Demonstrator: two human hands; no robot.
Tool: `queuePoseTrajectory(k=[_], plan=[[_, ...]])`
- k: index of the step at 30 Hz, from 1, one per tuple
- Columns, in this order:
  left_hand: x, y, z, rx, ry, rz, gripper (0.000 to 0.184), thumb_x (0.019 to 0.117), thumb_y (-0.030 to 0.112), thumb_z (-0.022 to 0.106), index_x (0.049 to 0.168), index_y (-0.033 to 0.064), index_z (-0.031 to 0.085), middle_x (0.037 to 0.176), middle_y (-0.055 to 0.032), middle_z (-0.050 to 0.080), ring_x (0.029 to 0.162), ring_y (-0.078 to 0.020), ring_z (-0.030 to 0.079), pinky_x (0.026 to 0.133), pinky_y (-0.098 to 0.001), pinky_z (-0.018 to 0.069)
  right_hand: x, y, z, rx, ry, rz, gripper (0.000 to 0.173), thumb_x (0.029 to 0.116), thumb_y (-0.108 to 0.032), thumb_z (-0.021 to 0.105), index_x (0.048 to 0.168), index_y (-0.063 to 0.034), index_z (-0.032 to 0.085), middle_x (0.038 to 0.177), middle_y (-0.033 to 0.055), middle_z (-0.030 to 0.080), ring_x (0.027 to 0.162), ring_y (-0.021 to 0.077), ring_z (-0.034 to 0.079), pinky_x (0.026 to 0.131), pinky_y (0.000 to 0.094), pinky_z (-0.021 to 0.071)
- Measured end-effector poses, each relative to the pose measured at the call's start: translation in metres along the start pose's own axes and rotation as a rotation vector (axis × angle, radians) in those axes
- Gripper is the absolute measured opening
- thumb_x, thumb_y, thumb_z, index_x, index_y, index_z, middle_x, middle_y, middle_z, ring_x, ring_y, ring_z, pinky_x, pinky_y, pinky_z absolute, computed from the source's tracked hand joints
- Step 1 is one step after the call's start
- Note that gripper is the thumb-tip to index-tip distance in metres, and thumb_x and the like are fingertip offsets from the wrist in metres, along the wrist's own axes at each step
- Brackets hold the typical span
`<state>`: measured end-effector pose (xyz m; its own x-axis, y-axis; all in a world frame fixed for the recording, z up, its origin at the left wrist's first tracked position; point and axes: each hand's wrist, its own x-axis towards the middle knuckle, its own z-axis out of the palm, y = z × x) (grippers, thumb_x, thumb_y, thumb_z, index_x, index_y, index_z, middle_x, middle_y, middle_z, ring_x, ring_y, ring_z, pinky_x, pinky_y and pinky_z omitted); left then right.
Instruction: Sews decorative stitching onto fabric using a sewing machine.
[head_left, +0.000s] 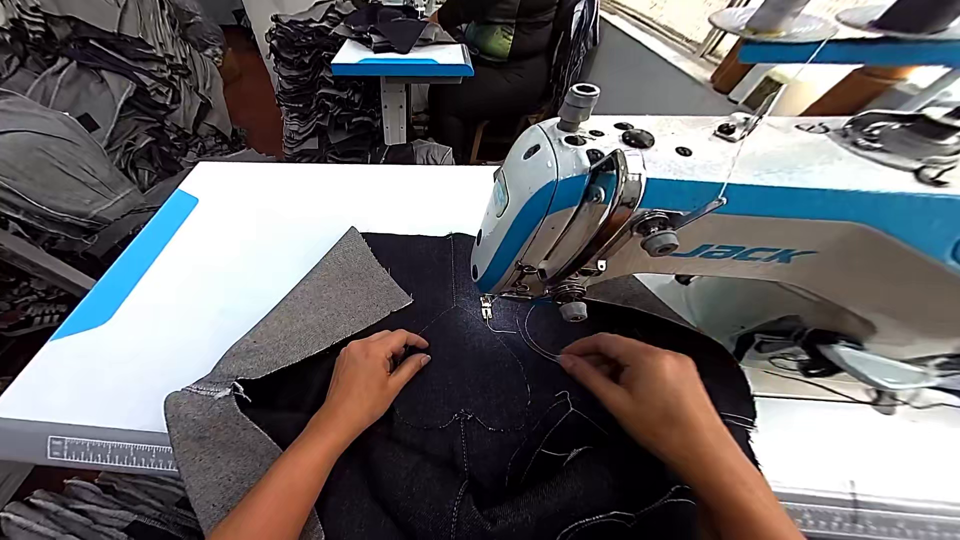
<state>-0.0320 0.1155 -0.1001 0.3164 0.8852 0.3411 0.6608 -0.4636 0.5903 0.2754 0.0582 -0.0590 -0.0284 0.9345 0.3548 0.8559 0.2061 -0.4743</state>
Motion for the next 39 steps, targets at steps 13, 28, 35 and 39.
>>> queuePoseTrajectory(k=[13,28,35,39], plan=[[-0.001,0.002,0.002,0.008,0.060,-0.012,0.018,0.0945,0.028,0.072,0.106,0.0150,0.077,0.076,0.0033,0.064,0.059,-0.0070,0.054,0.055,-0.0256,0.0459,0.027,-0.021,0.040,0.015,-0.258,0.168,0.021,0.0948,-0.027,0.074,0.086,-0.0087,0.070,0.058,0.0009,0.054,0.054,0.0193,0.053,0.054,0.0440,0.0429],[-0.001,0.003,0.001,-0.007,0.049,-0.051,0.017,0.0911,0.028,0.076,0.101,0.0149,0.077,0.073,0.0036,0.063,0.059,-0.0069,0.054,0.055,-0.0254,0.0449,0.025,-0.017,0.043,0.004,-0.233,0.152,0.021,0.0932,-0.029,0.076,0.086,-0.0103,0.069,0.058,-0.0009,0.053,0.054,0.0176,0.052,0.053,0.0428,0.0424],[0.003,0.006,0.000,0.032,0.069,0.007,0.019,0.0870,0.024,0.080,0.104,0.0154,0.078,0.107,-0.0054,0.069,0.092,-0.0203,0.067,0.076,-0.0407,0.0563,0.025,-0.017,0.044,0.011,-0.209,0.154,0.021,0.0924,-0.028,0.077,0.085,-0.0102,0.070,0.057,-0.0007,0.053,0.053,0.0178,0.052,0.053,0.0430,0.0420],[0.011,0.023,-0.003,0.001,0.066,0.041,0.015,0.0868,0.015,0.079,0.101,0.0119,0.079,0.108,-0.0072,0.070,0.105,-0.0244,0.064,0.089,-0.0410,0.0526,0.023,-0.018,0.045,0.011,-0.190,0.150,0.022,0.0923,-0.029,0.077,0.084,-0.0107,0.069,0.057,-0.0010,0.052,0.053,0.0178,0.052,0.052,0.0428,0.0414]])
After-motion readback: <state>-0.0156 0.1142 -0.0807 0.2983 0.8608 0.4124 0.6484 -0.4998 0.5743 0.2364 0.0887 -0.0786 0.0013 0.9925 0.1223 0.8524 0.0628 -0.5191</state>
